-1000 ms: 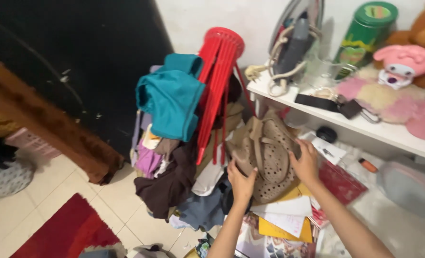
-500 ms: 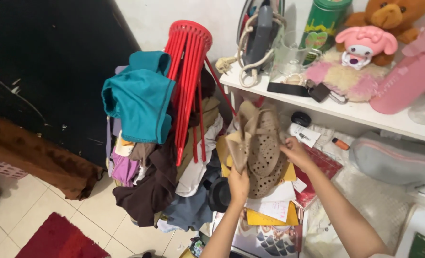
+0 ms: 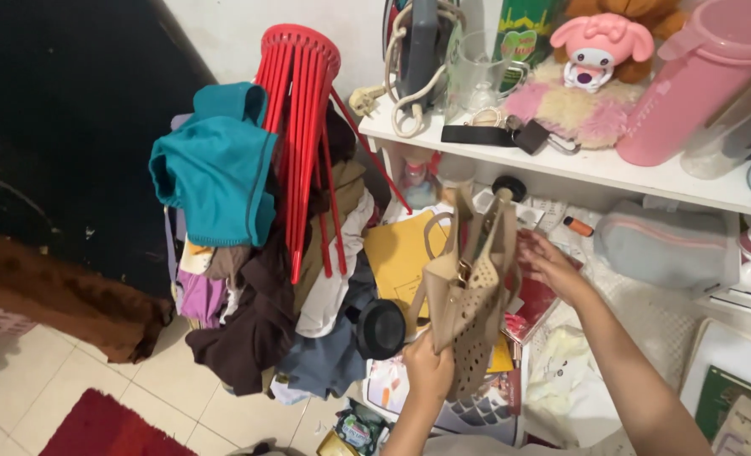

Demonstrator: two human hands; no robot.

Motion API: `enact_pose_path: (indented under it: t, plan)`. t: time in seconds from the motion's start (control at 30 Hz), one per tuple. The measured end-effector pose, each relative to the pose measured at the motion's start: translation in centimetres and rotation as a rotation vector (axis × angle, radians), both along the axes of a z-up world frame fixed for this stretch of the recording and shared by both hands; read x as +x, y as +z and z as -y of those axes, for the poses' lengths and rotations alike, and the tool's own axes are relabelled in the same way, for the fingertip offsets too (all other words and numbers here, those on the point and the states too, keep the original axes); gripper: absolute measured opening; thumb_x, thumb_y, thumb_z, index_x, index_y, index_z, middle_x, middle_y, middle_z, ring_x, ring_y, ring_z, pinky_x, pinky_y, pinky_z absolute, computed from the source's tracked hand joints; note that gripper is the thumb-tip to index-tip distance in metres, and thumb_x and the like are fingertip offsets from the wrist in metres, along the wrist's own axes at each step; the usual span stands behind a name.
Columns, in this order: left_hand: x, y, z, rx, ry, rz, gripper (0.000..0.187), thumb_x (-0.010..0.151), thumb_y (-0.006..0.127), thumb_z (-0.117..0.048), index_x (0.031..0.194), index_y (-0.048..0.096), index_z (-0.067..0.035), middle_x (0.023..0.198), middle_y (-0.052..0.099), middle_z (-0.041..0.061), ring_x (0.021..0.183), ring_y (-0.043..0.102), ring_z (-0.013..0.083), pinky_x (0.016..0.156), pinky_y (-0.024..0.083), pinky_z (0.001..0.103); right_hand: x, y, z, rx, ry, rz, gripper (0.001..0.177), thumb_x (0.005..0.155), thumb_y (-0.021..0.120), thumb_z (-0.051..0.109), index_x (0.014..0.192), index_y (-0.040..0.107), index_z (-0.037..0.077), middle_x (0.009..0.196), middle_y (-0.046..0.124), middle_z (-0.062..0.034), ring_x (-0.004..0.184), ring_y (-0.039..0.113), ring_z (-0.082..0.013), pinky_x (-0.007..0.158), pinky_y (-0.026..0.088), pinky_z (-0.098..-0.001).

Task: Sort through various objects, documents, books, and containers on a shelf and desk workspace to organize them.

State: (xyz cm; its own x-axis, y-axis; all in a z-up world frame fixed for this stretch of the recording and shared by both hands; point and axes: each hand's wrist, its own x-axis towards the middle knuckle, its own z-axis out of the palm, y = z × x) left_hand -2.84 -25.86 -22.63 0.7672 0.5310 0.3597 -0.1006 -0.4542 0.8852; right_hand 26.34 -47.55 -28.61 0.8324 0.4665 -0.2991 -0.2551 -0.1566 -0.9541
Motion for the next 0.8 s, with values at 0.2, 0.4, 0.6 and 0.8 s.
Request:
enact_pose_path:
  t: [0.2,0.4,0.6,0.8]
  plan:
    - [-7.2,6.7,0.4,0.13,-0.12,0.106,0.01,0.076,0.063,-0.001,0.084,0.068,0.001,0.073,0.066,0.02,0.067,0.067,0.0407,0.063,0.055,0.045,1.5,-5.1,1.4,0.196,-0.019,-0.246,0.07,0.098,0.055,0.048,0.159,0.04,0.017,0.133,0.062,-0.0116,0.102,0.066,-0.0236,0.07,0.059,-0.0402]
    - [-14.9,3.3,3.0,0.134,0.097,0.129,0.004,0.07,0.065,-0.001,0.073,0.065,0.0,0.064,0.062,0.017,0.059,0.063,0.0384,0.06,0.052,0.045,-2.0,2.8,-3.0,0.157,0.132,-0.247,0.057,0.101,0.065,0.036,0.149,0.055,0.005,0.121,0.065,-0.0118,0.1,0.066,-0.0248,0.074,0.06,-0.0404]
    - [-24.9,4.2,11.4,-0.106,0.642,-0.022,0.022,0.069,0.068,-0.007,0.088,0.072,0.003,0.073,0.072,0.02,0.064,0.072,0.0344,0.063,0.057,0.041,-7.7,2.0,-9.3,0.175,0.664,-0.143,0.049,0.083,0.078,0.016,0.128,0.062,0.004,0.118,0.071,-0.0042,0.106,0.069,-0.018,0.095,0.053,-0.0383]
    - [-34.0,5.2,23.4,-0.273,1.223,-0.204,0.079,0.065,0.081,-0.022,0.137,0.053,-0.007,0.106,0.075,0.021,0.096,0.076,0.035,0.079,0.058,0.041,-23.2,2.0,-11.0,0.06,1.149,0.018,0.041,0.079,0.083,0.016,0.116,0.073,0.002,0.107,0.076,-0.004,0.097,0.069,-0.0157,0.092,0.053,-0.0347]
